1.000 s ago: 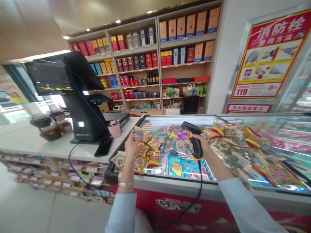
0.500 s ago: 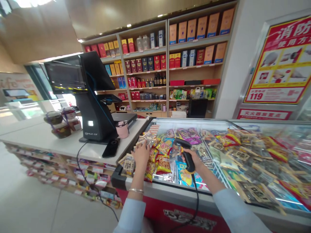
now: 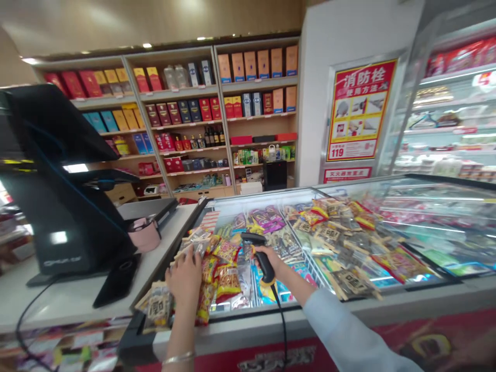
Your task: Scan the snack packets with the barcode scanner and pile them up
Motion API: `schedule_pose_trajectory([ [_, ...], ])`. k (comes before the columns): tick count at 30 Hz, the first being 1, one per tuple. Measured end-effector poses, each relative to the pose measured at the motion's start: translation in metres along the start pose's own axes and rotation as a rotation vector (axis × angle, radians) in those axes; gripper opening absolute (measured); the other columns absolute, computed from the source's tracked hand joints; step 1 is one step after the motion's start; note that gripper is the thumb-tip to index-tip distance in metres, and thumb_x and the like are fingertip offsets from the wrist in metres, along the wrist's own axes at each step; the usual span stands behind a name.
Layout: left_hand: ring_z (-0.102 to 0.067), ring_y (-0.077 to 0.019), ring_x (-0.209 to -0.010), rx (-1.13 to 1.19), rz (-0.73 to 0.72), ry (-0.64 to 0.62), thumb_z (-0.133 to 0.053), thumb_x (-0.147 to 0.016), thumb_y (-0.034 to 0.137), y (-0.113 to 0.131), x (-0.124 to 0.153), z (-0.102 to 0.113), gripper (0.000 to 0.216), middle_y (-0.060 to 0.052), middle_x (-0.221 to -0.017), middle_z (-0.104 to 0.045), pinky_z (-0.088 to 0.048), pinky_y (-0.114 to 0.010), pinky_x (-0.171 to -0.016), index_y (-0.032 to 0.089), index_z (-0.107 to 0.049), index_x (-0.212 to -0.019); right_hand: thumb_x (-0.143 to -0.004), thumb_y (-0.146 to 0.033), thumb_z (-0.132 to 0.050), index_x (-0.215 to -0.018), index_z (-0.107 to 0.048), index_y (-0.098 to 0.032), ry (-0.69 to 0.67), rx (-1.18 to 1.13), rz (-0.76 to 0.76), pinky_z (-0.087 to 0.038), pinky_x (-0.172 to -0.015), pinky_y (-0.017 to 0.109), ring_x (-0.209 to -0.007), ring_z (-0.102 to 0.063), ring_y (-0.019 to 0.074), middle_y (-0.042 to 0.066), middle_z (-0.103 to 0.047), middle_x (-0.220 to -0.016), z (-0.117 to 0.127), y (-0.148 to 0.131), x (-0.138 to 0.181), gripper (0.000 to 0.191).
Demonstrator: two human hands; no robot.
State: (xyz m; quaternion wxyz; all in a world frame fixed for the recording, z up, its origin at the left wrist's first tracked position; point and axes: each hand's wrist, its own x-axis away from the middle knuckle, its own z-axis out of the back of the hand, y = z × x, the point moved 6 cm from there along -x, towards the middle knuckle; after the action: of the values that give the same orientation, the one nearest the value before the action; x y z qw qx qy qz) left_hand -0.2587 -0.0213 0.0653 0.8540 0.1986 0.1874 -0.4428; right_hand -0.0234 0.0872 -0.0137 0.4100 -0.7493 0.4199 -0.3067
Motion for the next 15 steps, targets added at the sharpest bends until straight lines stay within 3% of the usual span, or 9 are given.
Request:
schedule_pose_trajectory([
  [10, -0.061, -0.0331, -0.101, -0.039, 0.022, -0.124, -0.024, -0.091, 0.046, -0.001, -0.007, 0.003, 0.054, -0.014, -0.121, -0.062, -0.034, -0.05, -0.094, 0.025, -0.049, -0.134, -0.069, -0.028, -0.061, -0.066, -0.062, -0.013, 0.011, -0.082, -0.001, -0.04, -0.043, 0.022, -0.041, -0.052, 0.0108, 0.004, -0.063, -0.054, -0.007, -0.009, 0.009, 0.016],
  [15, -0.059, -0.0335, -0.105, -0.035, -0.002, -0.054, -0.027, -0.09, 0.044, 0.012, -0.01, 0.028, 0.053, -0.017, -0.124, -0.059, -0.036, -0.049, -0.094, 0.018, -0.056, -0.127, -0.068, -0.029, -0.063, -0.064, -0.061, -0.014, -0.003, -0.139, 0.06, -0.04, -0.041, 0.022, -0.04, -0.05, 0.0097, 0.004, -0.064, -0.055, -0.008, -0.032, 0.016, 0.016],
])
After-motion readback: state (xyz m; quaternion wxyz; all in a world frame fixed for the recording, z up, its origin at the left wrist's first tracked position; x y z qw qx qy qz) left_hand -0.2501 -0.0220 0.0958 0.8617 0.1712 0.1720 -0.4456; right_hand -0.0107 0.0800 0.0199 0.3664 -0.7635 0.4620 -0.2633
